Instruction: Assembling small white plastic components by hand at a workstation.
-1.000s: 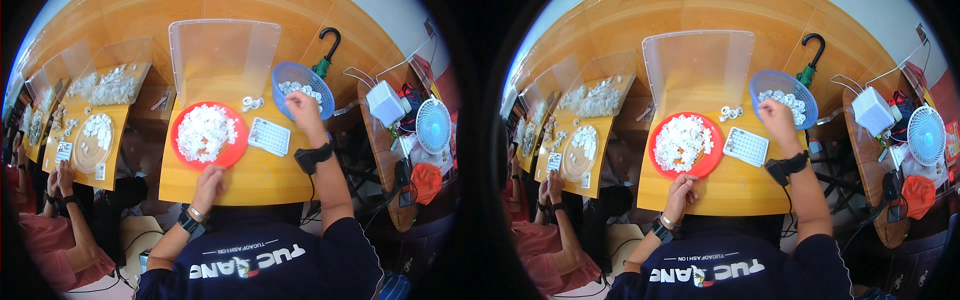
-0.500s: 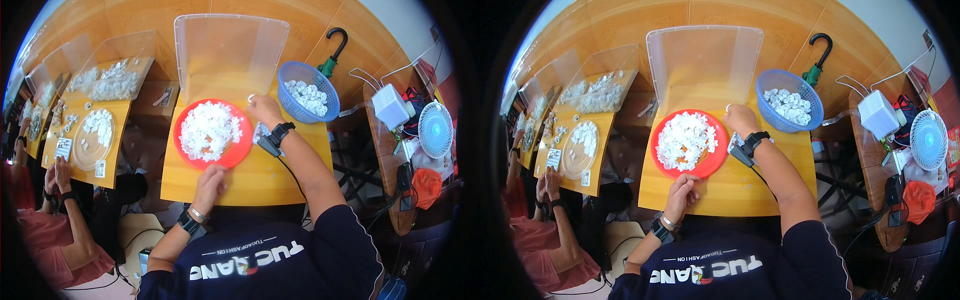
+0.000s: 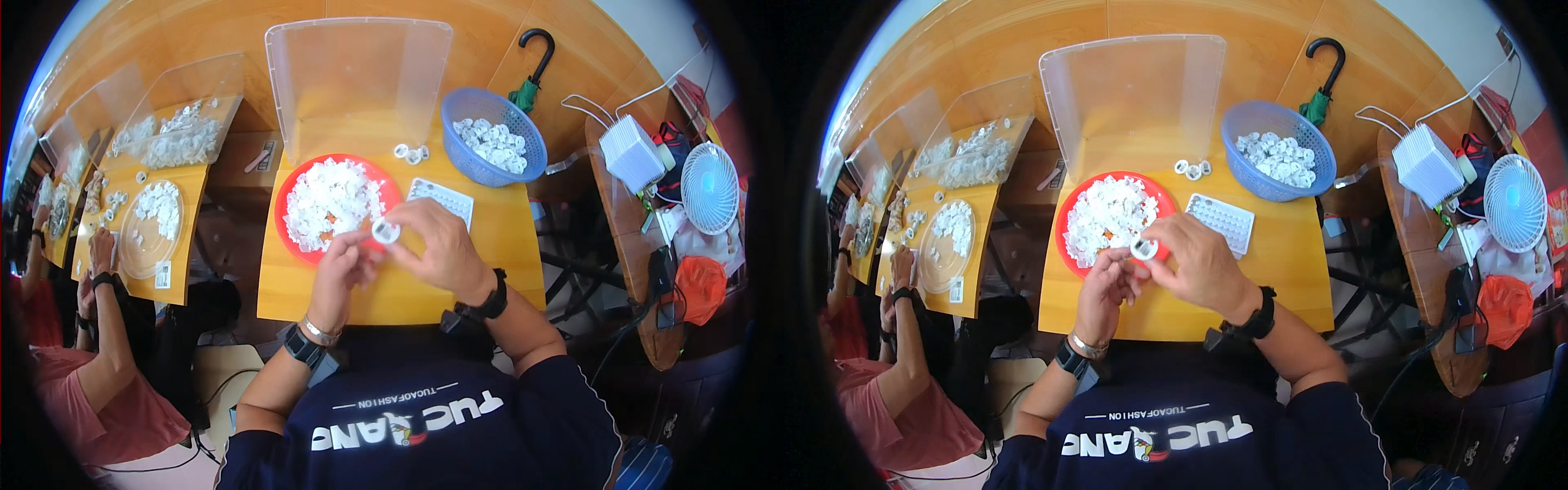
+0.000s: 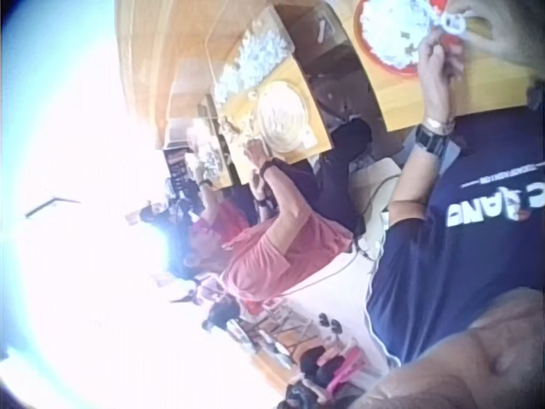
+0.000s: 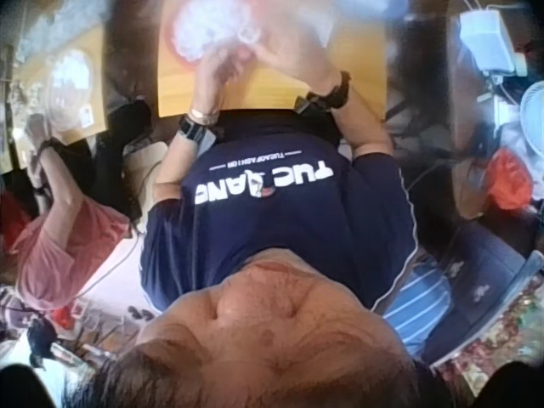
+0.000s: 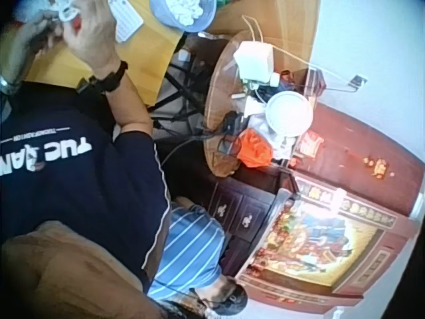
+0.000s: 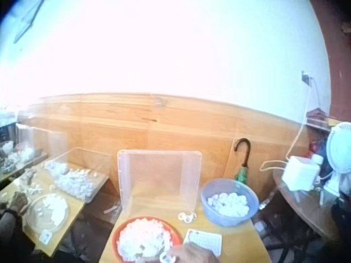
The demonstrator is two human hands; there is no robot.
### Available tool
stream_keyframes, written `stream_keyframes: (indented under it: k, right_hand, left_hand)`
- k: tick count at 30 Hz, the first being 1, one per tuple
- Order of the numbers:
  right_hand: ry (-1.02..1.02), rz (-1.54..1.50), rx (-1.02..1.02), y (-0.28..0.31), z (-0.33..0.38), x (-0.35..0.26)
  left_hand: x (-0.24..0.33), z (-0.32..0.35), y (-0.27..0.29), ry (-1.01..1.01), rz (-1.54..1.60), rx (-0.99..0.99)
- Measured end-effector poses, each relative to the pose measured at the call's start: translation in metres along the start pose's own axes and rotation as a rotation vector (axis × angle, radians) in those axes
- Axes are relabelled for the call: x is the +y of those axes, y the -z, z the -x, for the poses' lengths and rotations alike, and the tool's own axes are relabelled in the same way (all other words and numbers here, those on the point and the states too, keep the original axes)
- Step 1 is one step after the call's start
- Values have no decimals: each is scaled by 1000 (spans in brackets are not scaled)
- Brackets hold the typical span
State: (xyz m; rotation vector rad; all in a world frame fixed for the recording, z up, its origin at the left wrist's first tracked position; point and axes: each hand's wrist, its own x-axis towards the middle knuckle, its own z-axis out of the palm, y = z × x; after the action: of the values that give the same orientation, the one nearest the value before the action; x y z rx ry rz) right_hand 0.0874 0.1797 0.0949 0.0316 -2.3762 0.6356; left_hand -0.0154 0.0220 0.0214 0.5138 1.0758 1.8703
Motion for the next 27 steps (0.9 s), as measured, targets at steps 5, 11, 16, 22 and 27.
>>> stream_keyframes:
  k: [5, 11, 16, 22, 27]
  right_hand:
    - [-7, -4, 12, 1, 18, -23]
    - [-23, -37, 52, -1, 29, -29]
    - [-20, -45, 59, -2, 30, -35]
    - [-56, -39, 91, -6, 35, -35]
    - [-53, -50, 42, -10, 36, -30]
  left_hand:
    - [1, 1, -15, -18, 150, -132]
    - [-5, 9, -16, 8, 282, -182]
    - [-6, 13, -14, -71, 234, -158]
    - [-5, 17, -16, -123, 199, -112]
    - [-7, 18, -11, -93, 236, -112]
